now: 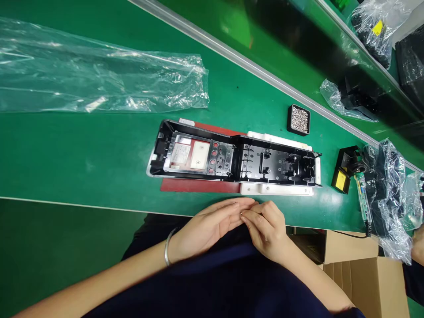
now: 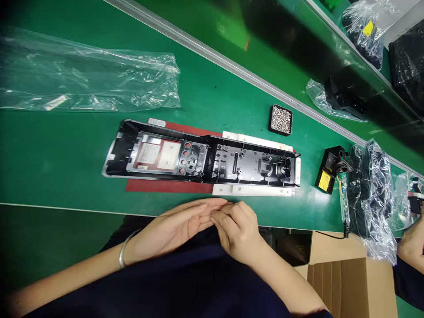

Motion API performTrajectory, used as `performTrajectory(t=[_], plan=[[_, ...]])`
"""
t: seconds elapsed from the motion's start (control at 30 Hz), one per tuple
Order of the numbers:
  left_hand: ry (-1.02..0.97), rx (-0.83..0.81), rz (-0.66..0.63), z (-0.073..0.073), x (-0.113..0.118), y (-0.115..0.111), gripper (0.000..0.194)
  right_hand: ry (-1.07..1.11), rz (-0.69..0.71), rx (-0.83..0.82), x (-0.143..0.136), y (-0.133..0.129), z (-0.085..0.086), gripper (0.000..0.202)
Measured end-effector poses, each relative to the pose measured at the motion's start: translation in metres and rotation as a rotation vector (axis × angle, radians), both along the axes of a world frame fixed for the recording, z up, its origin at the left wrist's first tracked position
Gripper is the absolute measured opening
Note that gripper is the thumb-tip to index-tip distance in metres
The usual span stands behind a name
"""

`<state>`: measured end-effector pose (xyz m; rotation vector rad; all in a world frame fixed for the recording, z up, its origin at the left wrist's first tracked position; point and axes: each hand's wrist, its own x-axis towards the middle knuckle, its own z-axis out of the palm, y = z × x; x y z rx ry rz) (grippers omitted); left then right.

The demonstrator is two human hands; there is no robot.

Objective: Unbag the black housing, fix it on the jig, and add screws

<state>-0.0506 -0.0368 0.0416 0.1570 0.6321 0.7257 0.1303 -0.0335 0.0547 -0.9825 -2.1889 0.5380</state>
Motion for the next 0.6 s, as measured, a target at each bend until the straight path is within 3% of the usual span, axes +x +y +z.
performTrajectory(t=[0.33, 0.6], plan=[[0.009, -0.020, -0.026, -0.0034, -0.0021, -0.0008, 0.039, -0.138, 0.047, 0.034, -0.0023, -0.0004, -0.0017, 0.017], [0.058, -0.055, -0.063, -0.0009, -0.0037, 0.0017, 0.039, -0.181, 0.134, 0.061, -0.0064, 0.0035, 0.0077, 0.019]])
